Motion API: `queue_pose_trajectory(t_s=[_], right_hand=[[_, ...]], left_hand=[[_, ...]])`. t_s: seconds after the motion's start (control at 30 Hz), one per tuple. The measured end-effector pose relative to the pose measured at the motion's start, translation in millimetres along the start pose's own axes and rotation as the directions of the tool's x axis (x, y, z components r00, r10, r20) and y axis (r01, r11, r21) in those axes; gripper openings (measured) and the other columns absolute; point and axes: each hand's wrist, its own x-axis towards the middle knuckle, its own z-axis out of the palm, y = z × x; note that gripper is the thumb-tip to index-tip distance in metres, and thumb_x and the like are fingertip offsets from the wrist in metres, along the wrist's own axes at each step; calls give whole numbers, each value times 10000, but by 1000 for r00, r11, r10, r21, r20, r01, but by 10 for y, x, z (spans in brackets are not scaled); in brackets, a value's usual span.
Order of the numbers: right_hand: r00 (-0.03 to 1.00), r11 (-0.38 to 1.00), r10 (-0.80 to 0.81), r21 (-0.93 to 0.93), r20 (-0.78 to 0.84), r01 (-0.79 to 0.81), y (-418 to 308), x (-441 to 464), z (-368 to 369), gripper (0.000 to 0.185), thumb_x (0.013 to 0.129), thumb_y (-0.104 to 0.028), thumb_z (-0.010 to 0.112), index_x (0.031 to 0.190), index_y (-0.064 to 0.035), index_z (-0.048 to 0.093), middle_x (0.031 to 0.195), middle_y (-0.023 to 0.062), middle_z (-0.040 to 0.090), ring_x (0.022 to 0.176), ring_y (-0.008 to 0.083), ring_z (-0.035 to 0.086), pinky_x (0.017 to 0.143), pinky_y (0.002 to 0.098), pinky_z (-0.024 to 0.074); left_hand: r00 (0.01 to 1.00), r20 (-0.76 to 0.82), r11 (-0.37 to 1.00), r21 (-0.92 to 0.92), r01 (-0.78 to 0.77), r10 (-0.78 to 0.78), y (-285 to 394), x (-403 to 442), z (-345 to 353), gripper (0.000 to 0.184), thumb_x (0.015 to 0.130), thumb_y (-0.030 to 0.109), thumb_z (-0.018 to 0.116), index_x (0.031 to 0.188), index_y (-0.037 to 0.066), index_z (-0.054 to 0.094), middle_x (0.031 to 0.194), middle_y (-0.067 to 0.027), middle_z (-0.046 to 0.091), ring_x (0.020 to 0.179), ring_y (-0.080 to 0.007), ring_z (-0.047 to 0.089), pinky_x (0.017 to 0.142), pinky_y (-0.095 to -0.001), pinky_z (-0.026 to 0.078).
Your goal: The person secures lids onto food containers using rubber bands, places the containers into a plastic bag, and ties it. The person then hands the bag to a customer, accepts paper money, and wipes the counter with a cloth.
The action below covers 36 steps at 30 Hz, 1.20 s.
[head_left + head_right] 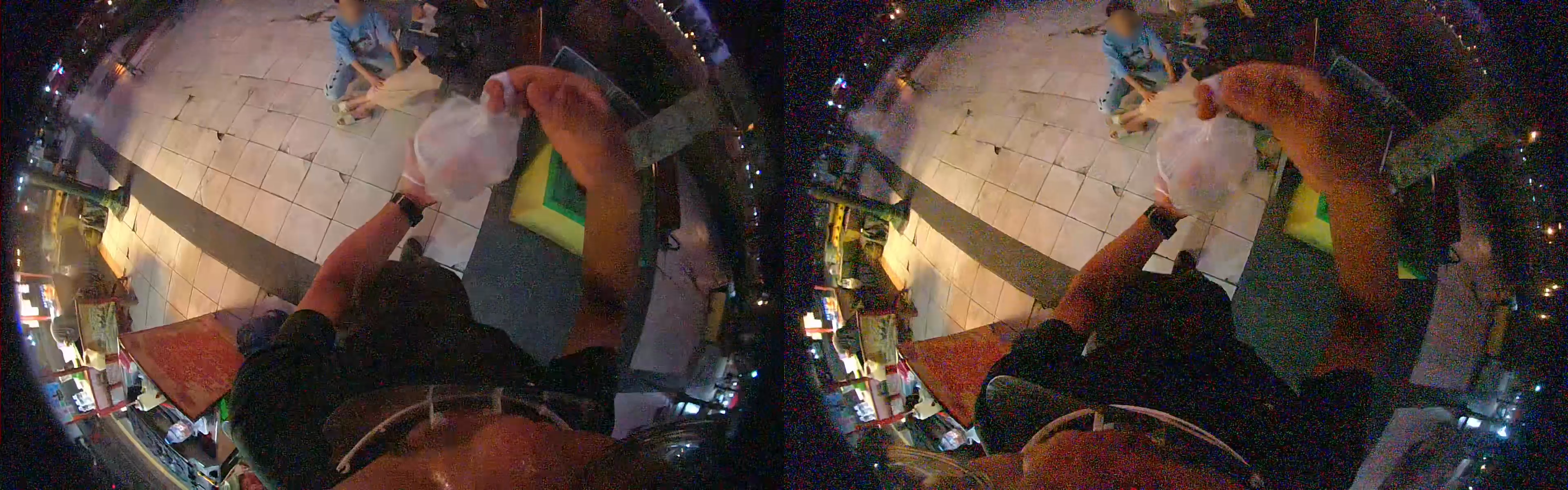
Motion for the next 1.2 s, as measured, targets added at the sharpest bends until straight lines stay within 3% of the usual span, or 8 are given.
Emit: queue_pose_trajectory(t_s=[0.03,0.17,0.27,0.43,0.57,0.93,1.17,1.2], right_hand=[[999,999,45,20,-10,-44,124,98,-52,536,969,-442,623,1178,50,670,1117,128,696,1069,216,630,1015,379,436],[987,987,158,25,-43,-157,476,368,-337,499,970,-396,639,1188,53,668,1104,128,706,1072,214,635,1036,375,438],[971,976,215,-19,-108,-218,563,473,-379,500,963,-401,649,1185,46,671,1107,120,708,1076,208,632,1017,373,452],[950,962,266,-10,-166,-271,736,652,-430,566,945,-478,645,1182,36,673,1109,117,707,1045,201,628,975,363,465],[957,966,250,109,-147,-236,851,768,-439,573,956,-483,622,1176,44,670,1099,119,709,1022,212,634,960,358,469],[961,964,266,45,-77,-263,850,1250,-256,375,967,-321,638,1107,18,715,1056,105,724,1046,215,655,1003,363,452],[969,970,242,25,-46,-241,907,1377,-214,337,968,-304,636,1101,-8,727,1055,80,727,1036,188,647,975,343,451],[970,971,240,25,-46,-239,919,1392,-208,337,968,-304,636,1101,-8,727,1055,80,727,1036,188,647,975,343,451]], left_hand=[[983,4,776,-613,147,-183,-72,116,-76,846,972,702,325,1554,88,325,1549,-167,425,1384,-380,455,1165,-526,364],[968,72,746,-624,233,-242,-260,507,-468,858,975,715,310,1545,74,346,1544,-179,433,1392,-376,448,1174,-531,346],[982,52,967,-169,190,-184,-484,661,-742,882,967,742,297,1543,77,356,1551,-183,423,1401,-377,439,1179,-537,336],[918,38,698,-637,326,-394,-318,775,-773,938,939,785,301,1567,88,314,1571,-175,396,1430,-374,401,1189,-548,315],[933,69,825,-447,346,-353,-427,846,-1108,967,927,807,266,1574,90,296,1586,-172,372,1440,-378,385,1196,-551,300],[949,91,623,-734,268,-301,8,687,-1241,1007,907,830,254,1593,93,237,1595,-194,343,1445,-407,362,1196,-565,291],[951,-26,738,-637,221,-307,-58,679,-1540,932,951,776,263,1586,93,241,1593,-191,344,1448,-399,360,1201,-568,276],[976,98,566,-801,193,-195,-95,633,-1573,923,957,770,253,1587,95,241,1593,-187,346,1451,-394,355,1204,-564,271]])
